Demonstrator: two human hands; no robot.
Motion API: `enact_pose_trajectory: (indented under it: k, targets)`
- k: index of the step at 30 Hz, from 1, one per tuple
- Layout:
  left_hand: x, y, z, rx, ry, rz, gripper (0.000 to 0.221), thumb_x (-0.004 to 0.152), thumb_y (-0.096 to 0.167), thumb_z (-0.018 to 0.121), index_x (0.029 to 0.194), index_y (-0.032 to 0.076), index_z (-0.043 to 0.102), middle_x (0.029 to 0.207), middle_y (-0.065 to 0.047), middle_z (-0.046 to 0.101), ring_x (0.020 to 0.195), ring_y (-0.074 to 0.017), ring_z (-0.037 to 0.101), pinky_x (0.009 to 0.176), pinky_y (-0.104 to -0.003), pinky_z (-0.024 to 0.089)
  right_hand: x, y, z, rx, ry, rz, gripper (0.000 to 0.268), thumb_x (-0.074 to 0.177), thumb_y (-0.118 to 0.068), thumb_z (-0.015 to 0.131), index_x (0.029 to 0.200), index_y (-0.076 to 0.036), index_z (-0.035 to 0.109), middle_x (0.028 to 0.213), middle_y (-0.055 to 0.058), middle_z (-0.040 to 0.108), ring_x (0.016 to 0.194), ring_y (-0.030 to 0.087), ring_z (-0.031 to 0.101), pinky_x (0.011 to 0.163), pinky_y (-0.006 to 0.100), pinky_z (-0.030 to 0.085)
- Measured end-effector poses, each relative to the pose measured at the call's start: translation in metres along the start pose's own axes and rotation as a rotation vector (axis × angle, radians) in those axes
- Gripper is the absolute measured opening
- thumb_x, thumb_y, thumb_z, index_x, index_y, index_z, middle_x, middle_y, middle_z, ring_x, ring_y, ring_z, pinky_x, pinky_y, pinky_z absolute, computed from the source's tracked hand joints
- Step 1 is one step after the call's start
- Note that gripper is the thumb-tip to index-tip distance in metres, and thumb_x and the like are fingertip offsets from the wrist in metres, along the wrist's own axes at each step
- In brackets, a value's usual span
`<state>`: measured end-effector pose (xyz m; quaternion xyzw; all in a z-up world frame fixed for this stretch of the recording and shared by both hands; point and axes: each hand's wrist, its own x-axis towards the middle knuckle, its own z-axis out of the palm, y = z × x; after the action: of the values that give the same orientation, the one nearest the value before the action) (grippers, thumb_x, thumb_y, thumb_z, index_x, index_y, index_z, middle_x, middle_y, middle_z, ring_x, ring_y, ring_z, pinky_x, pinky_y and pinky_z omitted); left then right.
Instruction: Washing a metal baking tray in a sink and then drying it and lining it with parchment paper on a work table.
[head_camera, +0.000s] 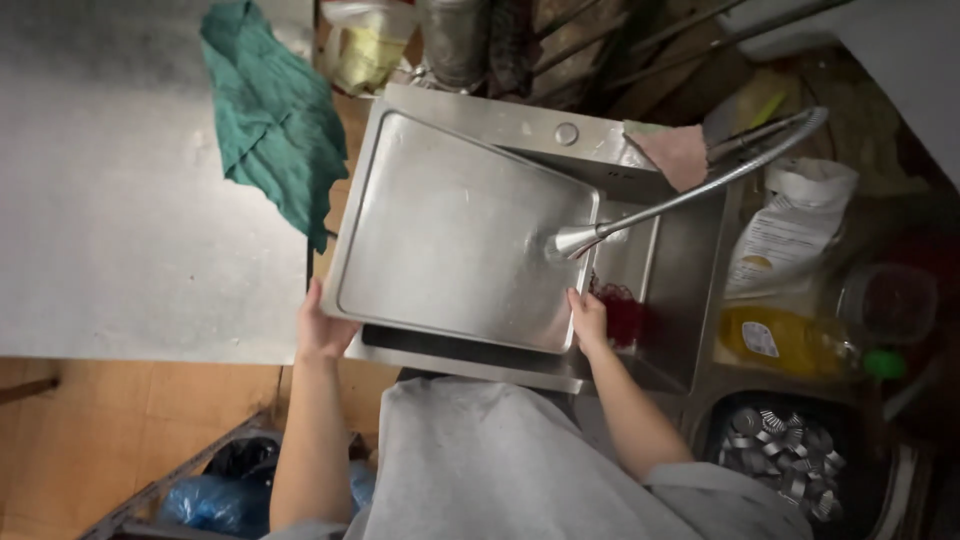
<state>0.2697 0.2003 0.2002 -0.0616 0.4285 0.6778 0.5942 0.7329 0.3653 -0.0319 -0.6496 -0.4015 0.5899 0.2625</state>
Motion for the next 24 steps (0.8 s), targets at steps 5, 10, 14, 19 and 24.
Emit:
enact_pose_trajectory:
  k: [5, 10, 14, 19, 24]
  targets:
    - [0.014, -0.035, 0.057, 0.472, 0.119, -0.091, 0.060, 0.095, 0.029, 0.059, 0.150, 0.011, 0.045, 0.141, -0.009, 0.059, 0.128, -0.0241, 0.056, 0.099, -0.044, 0.047, 0.009, -0.021, -0.047, -0.543, 0.181, -0.085, 0.041, 0.105, -0.043, 0.070, 0.096, -0.003, 0.074, 0.086, 0.012, 0.069, 0.081, 0.027, 0.061, 0.077, 0.043, 0.051]
    - [0.039, -0.088, 0.050, 0.953, 0.106, 0.110, 0.049, 0.093, 0.004, 0.065, 0.141, 0.002, 0.055, 0.124, -0.011, 0.070, 0.115, -0.0203, 0.063, 0.097, -0.032, 0.049, 0.018, -0.029, -0.081, -1.156, 0.237, -0.071, 0.033, 0.100, -0.044, 0.061, 0.115, -0.018, 0.075, 0.135, 0.012, 0.061, 0.117, 0.044, 0.054, 0.094, 0.056, 0.046]
    - [0.036, -0.096, 0.046, 0.990, 0.202, 0.308, 0.036, 0.095, 0.000, 0.063, 0.131, -0.002, 0.061, 0.112, -0.010, 0.072, 0.099, -0.0163, 0.068, 0.086, -0.028, 0.053, 0.050, 0.027, -0.088, -1.017, 0.203, -0.049, 0.065, 0.082, -0.023, 0.071, 0.146, -0.020, 0.055, 0.159, 0.016, 0.036, 0.133, 0.049, 0.039, 0.104, 0.056, 0.042]
    - [0.011, -0.074, 0.049, 1.015, 0.202, 0.497, 0.029, 0.098, 0.001, 0.062, 0.127, -0.003, 0.061, 0.108, -0.011, 0.072, 0.094, -0.0142, 0.067, 0.081, -0.028, 0.054, 0.068, 0.072, -0.092, -1.138, 0.048, -0.135, 0.068, 0.071, -0.025, 0.083, 0.133, -0.008, 0.060, 0.132, 0.021, 0.058, 0.124, 0.041, 0.053, 0.105, 0.048, 0.046]
    - [0.022, -0.066, 0.070, 1.321, 0.236, 0.299, 0.022, 0.101, 0.018, 0.062, 0.113, 0.002, 0.055, 0.080, -0.016, 0.064, 0.070, -0.0177, 0.059, 0.064, -0.034, 0.049, 0.036, -0.022, -0.067, 0.068, 0.306, 0.013, 0.025, 0.103, -0.022, 0.051, 0.100, -0.001, 0.066, 0.091, 0.011, 0.070, 0.080, 0.024, 0.067, 0.070, 0.041, 0.054]
